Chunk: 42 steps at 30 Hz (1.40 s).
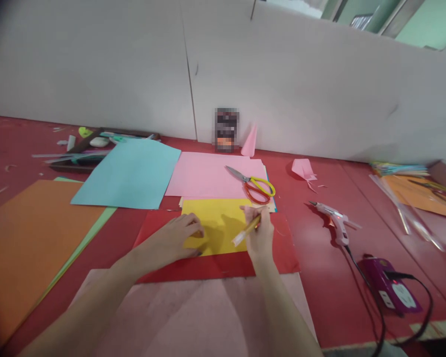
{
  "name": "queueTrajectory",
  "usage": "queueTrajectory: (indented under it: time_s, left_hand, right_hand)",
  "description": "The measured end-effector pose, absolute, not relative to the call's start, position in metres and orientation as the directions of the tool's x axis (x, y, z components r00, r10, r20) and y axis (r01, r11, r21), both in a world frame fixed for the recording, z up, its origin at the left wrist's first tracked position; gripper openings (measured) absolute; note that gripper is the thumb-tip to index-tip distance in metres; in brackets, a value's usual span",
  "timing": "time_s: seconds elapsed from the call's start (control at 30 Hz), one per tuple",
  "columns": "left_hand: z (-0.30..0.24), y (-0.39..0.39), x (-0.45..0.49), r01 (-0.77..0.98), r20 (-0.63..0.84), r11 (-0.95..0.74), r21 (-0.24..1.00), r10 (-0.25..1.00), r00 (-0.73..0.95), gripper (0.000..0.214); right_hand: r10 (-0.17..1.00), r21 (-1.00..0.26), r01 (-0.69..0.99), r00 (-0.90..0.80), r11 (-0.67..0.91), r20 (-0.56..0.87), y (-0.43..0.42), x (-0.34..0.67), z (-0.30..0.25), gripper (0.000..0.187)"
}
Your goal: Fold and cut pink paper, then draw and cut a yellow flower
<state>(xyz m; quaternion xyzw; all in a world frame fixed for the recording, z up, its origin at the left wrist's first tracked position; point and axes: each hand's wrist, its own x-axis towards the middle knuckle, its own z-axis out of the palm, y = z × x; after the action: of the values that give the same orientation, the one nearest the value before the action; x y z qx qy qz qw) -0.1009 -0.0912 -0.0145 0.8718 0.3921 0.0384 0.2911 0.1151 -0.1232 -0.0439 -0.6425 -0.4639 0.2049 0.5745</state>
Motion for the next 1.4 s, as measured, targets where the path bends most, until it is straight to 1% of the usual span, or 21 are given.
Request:
queueTrajectory:
  time_s: [0.07, 0.13, 0.23, 0.3, 0.37, 0.5, 0.63, 0.7, 0.83, 0.9, 1.0, 1.07, 1.17, 1.3, 1.4]
  left_hand:
    - [-0.017, -0.092, -0.101, 0.638, -0.104, -0.571, 0.517, 0.698, 0.709, 0.027]
    - [-0.021, -0.093, -0.102, 0.617, -0.064, -0.603, 0.505, 0.686, 0.724, 0.04]
    - [-0.028, -0.091, -0.104, 0.602, -0.076, -0.62, 0.503, 0.662, 0.746, 0.053]
    - [-0.032, -0.09, -0.106, 0.595, -0.092, -0.623, 0.508, 0.648, 0.756, 0.054]
    - [-0.034, -0.089, -0.106, 0.592, -0.092, -0.628, 0.505, 0.642, 0.761, 0.053]
    - [-0.035, -0.09, -0.107, 0.603, -0.084, -0.635, 0.482, 0.652, 0.754, 0.053]
    - [-0.035, -0.09, -0.107, 0.613, -0.089, -0.624, 0.485, 0.662, 0.744, 0.053]
    - [-0.035, -0.09, -0.106, 0.613, -0.094, -0.621, 0.488, 0.661, 0.744, 0.054]
    - [-0.032, -0.089, -0.106, 0.612, -0.109, -0.616, 0.496, 0.655, 0.748, 0.053]
    - [-0.03, -0.089, -0.105, 0.615, -0.124, -0.608, 0.502, 0.654, 0.747, 0.053]
    - [-0.028, -0.089, -0.105, 0.629, -0.141, -0.597, 0.498, 0.659, 0.738, 0.054]
    - [-0.028, -0.089, -0.105, 0.628, -0.141, -0.594, 0.502, 0.661, 0.737, 0.053]
    - [-0.029, -0.089, -0.107, 0.606, -0.141, -0.595, 0.528, 0.642, 0.753, 0.047]
    - [-0.028, -0.087, -0.112, 0.597, -0.146, -0.592, 0.541, 0.633, 0.76, 0.045]
    - [-0.022, -0.084, -0.115, 0.641, -0.187, -0.549, 0.536, 0.663, 0.725, 0.047]
  right_hand:
    - [0.886, -0.926, 0.361, 0.386, 0.11, 0.256, -0.124, 0.105, -0.046, 0.019]
    - [0.907, -0.895, 0.437, 0.336, 0.09, 0.255, -0.124, 0.101, -0.05, 0.017]
    - [0.886, -0.834, 0.552, 0.388, -0.002, 0.254, -0.122, 0.108, -0.055, 0.021]
    - [0.857, -0.8, 0.594, 0.453, -0.086, 0.244, -0.119, 0.118, -0.059, 0.023]
    - [0.842, -0.78, 0.613, 0.48, -0.123, 0.245, -0.117, 0.128, -0.062, 0.023]
    - [0.847, -0.76, 0.639, 0.464, -0.118, 0.258, -0.115, 0.137, -0.067, 0.02]
    - [0.882, -0.713, 0.695, 0.39, -0.092, 0.266, -0.114, 0.131, -0.068, 0.022]
    - [0.888, -0.754, 0.654, 0.376, -0.053, 0.264, -0.113, 0.129, -0.068, 0.022]
    - [0.867, -0.907, 0.42, 0.455, -0.009, 0.202, -0.11, 0.13, -0.068, 0.023]
    - [0.854, -0.948, 0.315, 0.482, 0.04, 0.196, -0.108, 0.133, -0.069, 0.024]
    - [0.845, -0.975, 0.197, 0.502, 0.097, 0.186, -0.106, 0.137, -0.069, 0.028]
    - [0.847, -0.977, 0.192, 0.501, 0.088, 0.174, -0.106, 0.138, -0.069, 0.03]
    - [0.855, -0.972, 0.227, 0.491, 0.06, 0.167, -0.107, 0.14, -0.069, 0.027]
    - [0.858, -0.963, 0.253, 0.47, 0.094, 0.207, -0.106, 0.14, -0.071, 0.024]
    - [0.85, -0.954, 0.28, 0.471, 0.11, 0.236, -0.104, 0.141, -0.072, 0.023]
